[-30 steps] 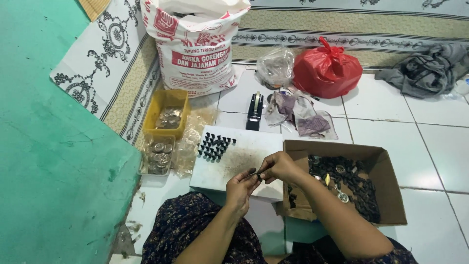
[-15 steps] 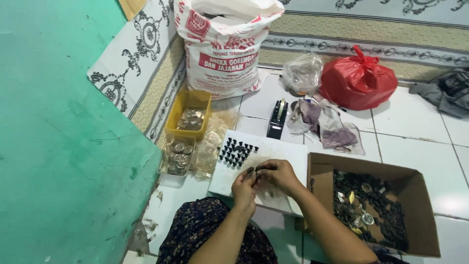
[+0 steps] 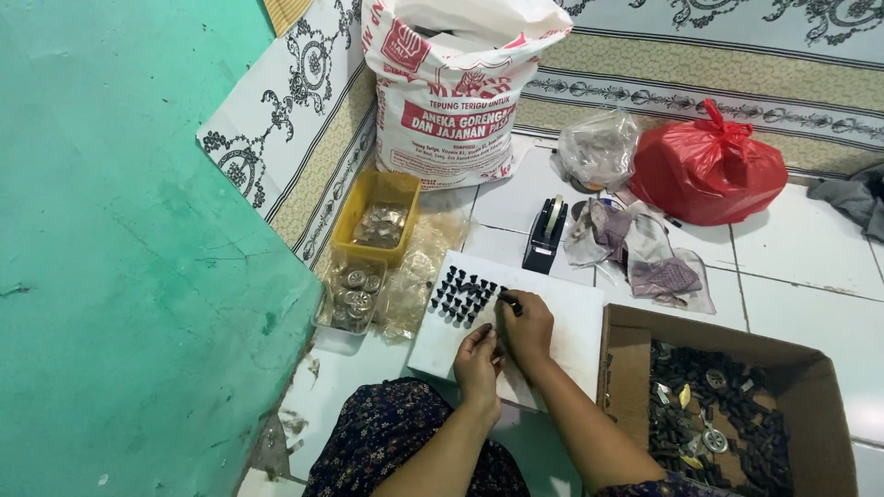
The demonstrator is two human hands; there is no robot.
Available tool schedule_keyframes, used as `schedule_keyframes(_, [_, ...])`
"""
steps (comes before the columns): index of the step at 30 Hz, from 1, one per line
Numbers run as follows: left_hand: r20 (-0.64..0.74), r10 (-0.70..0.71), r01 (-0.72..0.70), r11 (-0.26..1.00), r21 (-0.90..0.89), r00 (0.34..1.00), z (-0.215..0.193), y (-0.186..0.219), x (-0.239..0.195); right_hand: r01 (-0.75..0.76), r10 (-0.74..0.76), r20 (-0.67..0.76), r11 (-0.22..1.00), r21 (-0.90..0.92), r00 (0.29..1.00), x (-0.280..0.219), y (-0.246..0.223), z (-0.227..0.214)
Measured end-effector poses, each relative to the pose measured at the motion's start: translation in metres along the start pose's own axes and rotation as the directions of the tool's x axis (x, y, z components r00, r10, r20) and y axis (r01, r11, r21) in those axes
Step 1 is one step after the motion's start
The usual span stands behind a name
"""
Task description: The person picks up small components from a cardboard box and assembles them with other small items, then places the finished pieces onto a white board.
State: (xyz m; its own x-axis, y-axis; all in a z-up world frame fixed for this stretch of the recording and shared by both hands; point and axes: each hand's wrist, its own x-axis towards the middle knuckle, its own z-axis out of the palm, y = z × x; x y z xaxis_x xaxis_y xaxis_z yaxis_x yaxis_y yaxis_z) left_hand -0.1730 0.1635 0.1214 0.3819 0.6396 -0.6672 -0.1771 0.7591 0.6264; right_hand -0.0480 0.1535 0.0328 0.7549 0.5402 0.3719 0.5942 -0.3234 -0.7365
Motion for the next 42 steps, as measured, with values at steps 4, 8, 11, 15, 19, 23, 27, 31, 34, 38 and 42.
schedule_keyframes(4, [-0.015, -0.004, 0.004, 1.000, -0.006, 1.000, 0.002, 0.000, 0.000, 0.040, -0.040, -0.003, 0.999, 0.011, 0.999, 0.001, -0.001, 0.002])
schedule_keyframes(8, [-0.015, 0.009, -0.009, 1.000, -0.020, 1.000, -0.001, -0.005, 0.006, 0.065, -0.065, -0.017, 0.998, 0.000, 0.998, 0.001, 0.002, 0.008])
schedule_keyframes(11, [-0.013, 0.020, -0.021, 0.999, -0.031, 1.000, -0.002, -0.009, 0.011, 0.060, -0.059, -0.010, 0.998, 0.005, 0.998, 0.001, -0.001, 0.007])
schedule_keyframes(15, [-0.023, 0.036, -0.037, 0.999, -0.008, 0.999, -0.001, -0.009, 0.009, 0.035, -0.035, 0.005, 0.999, -0.009, 0.999, 0.000, 0.002, 0.010])
schedule_keyframes(19, [-0.034, 0.054, -0.054, 0.998, 0.027, 0.998, -0.003, -0.014, 0.011, -0.041, 0.041, 0.025, 0.999, 0.018, 0.999, -0.004, -0.005, -0.004])
schedule_keyframes(23, [-0.031, 0.108, -0.104, 0.988, 0.118, 0.994, -0.007, -0.022, 0.017, -0.117, 0.117, 0.011, 0.987, 0.106, 0.993, -0.007, -0.007, -0.041])
schedule_keyframes(27, [0.007, 0.236, -0.229, 0.934, 0.274, 0.972, 0.002, -0.031, 0.007, -0.169, 0.171, -0.064, 0.985, 0.035, 0.983, -0.004, 0.050, -0.094])
schedule_keyframes(31, [0.170, 0.289, -0.334, 0.858, 0.389, 0.942, 0.019, -0.050, -0.005, -0.275, 0.265, -0.104, 0.957, -0.096, 0.958, -0.007, 0.081, -0.193])
schedule_keyframes(34, [0.324, 0.262, -0.399, 0.772, 0.495, 0.909, 0.042, -0.083, 0.002, -0.397, 0.378, -0.138, 0.904, -0.156, 0.915, -0.019, 0.129, -0.257])
schedule_keyframes(38, [0.618, 0.176, -0.598, 0.546, 0.586, 0.767, 0.074, -0.138, 0.010, -0.688, 0.684, -0.125, 0.672, -0.275, 0.718, -0.057, 0.176, -0.325])
schedule_keyframes(42, [0.748, 0.013, -0.656, 0.491, 0.573, 0.663, 0.107, -0.190, -0.002, -0.798, 0.808, -0.155, 0.494, -0.344, 0.568, -0.092, 0.235, -0.338])
